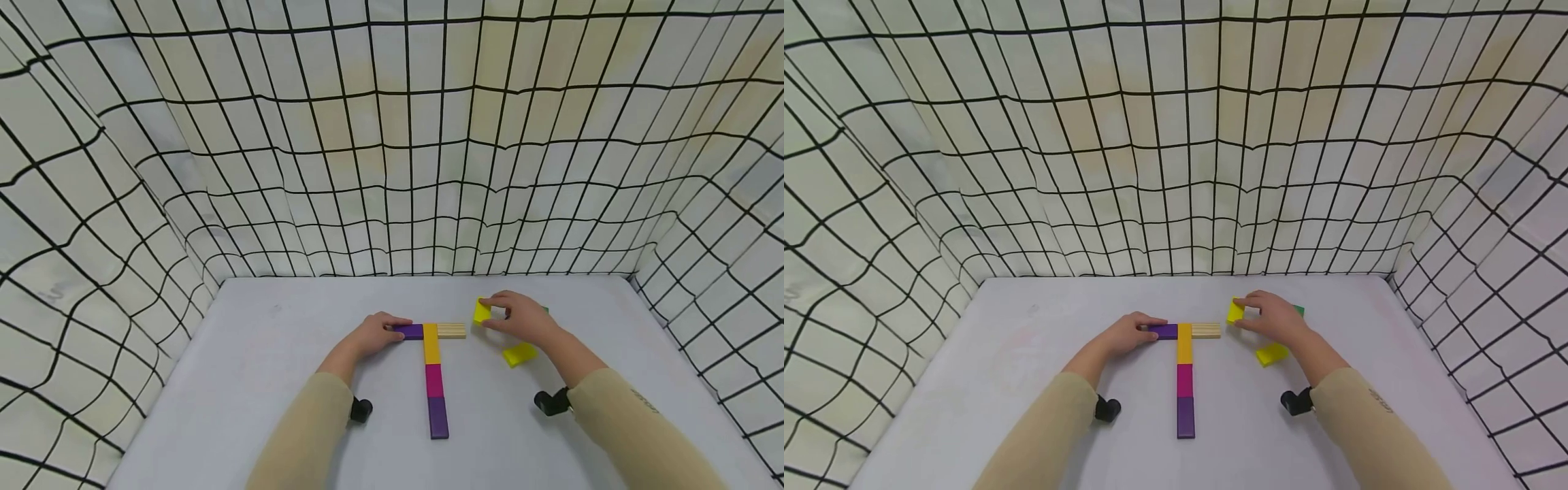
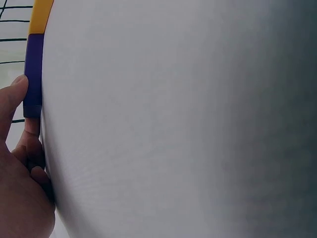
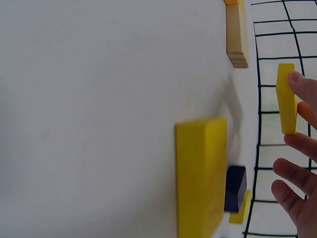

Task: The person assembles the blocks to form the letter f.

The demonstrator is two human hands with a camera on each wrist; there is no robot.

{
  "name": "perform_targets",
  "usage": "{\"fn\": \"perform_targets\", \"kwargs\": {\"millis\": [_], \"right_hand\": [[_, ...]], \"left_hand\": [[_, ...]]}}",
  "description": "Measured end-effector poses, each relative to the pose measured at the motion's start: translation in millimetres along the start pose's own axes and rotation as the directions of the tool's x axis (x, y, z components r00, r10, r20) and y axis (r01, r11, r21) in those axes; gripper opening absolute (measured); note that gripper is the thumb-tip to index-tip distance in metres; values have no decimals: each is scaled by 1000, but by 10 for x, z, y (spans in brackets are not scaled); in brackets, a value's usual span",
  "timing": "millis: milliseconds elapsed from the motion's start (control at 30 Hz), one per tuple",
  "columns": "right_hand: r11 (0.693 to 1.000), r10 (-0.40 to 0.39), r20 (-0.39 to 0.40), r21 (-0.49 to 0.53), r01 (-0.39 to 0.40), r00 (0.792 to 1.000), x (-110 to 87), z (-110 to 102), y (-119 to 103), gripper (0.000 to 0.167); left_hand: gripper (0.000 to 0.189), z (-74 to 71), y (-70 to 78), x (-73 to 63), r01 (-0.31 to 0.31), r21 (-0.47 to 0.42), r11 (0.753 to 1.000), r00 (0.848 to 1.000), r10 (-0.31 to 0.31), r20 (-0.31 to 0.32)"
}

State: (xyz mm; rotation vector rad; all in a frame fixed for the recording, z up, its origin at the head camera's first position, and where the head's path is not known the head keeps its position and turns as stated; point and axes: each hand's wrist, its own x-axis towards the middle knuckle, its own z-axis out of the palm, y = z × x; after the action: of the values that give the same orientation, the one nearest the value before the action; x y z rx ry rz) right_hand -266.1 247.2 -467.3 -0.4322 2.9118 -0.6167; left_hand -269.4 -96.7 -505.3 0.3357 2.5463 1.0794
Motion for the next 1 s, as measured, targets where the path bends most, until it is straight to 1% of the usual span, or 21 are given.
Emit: {"fn": "perform_targets", "kwargs": {"millis": [200,367,500,733,867,1000], "right_hand": [[1000,19,31,-22,-18,999,277,85,-165,58],[998,41,55,-43,-38,998,493,152,-234,55],[998,39,76,-48,-35,996,613,203,-257,52],[999,25,107,-42,-21,994,695,269,-266,49],[1000,19,124,-24,-16,992,688,285,-283,49],[1000,25,112,11,-26,993,659,268,-292,50]], "left_hand": [[34,5,-9,-3,7,1,1000,1000,-7,-5],[34,4,7,-11,0,5,1000,1000,0,-3],[34,-6,25,-22,-2,10,1000,1000,2,-1],[33,-4,34,-17,-6,11,1000,1000,5,3],[34,-3,25,-12,-4,10,1000,1000,4,4],[34,-4,24,-14,-6,5,1000,1000,6,2]]}}
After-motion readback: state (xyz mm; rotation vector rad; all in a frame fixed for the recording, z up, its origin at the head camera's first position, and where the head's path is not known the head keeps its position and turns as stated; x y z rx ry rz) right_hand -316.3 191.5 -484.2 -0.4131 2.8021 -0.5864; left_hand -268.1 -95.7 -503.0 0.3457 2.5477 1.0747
